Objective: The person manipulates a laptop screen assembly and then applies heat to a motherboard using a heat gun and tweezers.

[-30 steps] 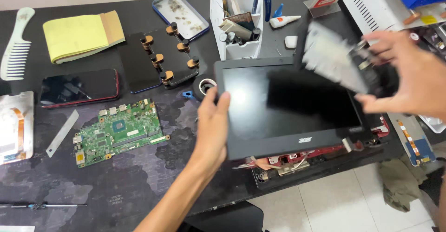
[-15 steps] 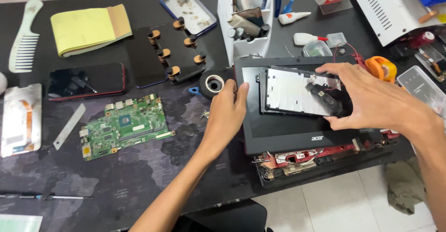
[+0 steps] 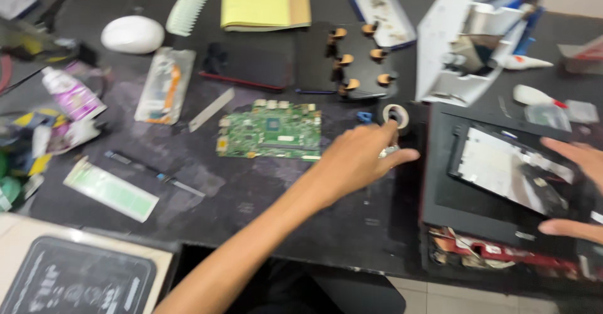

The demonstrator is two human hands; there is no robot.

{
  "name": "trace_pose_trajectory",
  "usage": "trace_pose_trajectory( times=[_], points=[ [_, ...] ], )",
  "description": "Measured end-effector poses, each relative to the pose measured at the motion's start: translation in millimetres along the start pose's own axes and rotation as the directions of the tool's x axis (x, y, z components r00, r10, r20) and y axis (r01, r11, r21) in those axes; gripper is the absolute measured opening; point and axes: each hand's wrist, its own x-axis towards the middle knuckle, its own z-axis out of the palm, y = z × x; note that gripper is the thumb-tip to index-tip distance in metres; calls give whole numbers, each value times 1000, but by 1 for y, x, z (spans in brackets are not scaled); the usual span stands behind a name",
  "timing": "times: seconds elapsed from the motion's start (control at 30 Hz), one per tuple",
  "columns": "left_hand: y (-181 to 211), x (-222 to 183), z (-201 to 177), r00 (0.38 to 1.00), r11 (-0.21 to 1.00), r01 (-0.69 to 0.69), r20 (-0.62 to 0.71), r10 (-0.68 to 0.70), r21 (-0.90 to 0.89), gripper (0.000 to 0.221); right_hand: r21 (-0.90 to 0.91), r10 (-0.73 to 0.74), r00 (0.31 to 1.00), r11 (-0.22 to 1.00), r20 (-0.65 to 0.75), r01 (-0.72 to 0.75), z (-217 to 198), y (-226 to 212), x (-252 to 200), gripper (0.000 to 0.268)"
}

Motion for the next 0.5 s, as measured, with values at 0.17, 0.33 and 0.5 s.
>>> trace_pose_trajectory(
  times=[0.17, 0.33, 0.5],
  points=[
    [-46, -54, -102, 995, 891, 70, 26, -92, 449, 81, 88, -87, 983, 991, -164, 102, 19, -96, -25, 87],
    [-97, -96, -135, 1000, 784, 16, -16, -8, 621, 122, 133, -409, 876, 882, -257, 451, 36, -266, -1, 54],
    [-119, -105, -123, 999, 791, 31, 15, -51, 610, 107, 247, -542, 817, 779, -199, 577, 34, -375, 37, 47]
  ],
)
